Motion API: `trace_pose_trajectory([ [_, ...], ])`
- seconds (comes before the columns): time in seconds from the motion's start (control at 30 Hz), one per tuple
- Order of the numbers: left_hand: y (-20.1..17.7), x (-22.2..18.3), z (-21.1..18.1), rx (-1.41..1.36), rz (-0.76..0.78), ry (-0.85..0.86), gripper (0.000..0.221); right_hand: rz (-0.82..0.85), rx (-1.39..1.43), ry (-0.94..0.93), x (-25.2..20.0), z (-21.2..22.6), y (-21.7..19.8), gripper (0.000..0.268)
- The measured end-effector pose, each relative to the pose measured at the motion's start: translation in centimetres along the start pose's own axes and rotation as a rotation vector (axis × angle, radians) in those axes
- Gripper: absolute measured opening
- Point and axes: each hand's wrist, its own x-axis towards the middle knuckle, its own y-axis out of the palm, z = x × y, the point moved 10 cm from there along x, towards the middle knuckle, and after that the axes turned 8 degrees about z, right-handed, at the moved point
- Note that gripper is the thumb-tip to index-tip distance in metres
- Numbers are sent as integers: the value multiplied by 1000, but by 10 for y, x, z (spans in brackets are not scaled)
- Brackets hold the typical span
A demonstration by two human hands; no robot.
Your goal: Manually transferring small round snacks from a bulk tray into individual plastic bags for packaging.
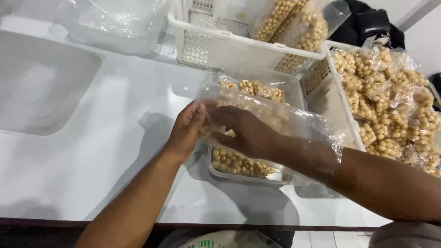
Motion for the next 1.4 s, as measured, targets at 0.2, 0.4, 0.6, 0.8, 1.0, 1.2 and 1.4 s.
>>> trace_pose_trajectory([
  [0.2, -4, 1, -5, 92, 116, 43, 101, -72, -75, -208, 0, 24, -39, 40],
  [0.4, 9, 3, -11, 44, 152, 119, 87, 60, -228, -331, -1, 44, -34, 34],
  [0.6, 4, 9, 11, -57, 174, 87, 95, 148, -133, -332, -6, 44, -28, 39],
  [0.8, -1, 10, 11, -157, 145, 91, 94, 199, -62, -281, -4, 62, -36, 44],
  [1.0, -22, 15, 16, -281, 90, 116, 94, 219, 121, -306, -19, 83, -72, 57],
  [1.2, -50, 19, 12, -315, 30, 120, 88, 333, 174, -162, -76, 49, -122, 54],
  [1.4, -94, 25, 5, -344, -165, 127, 84, -137, -109, 199, -149, -23, -159, 27],
])
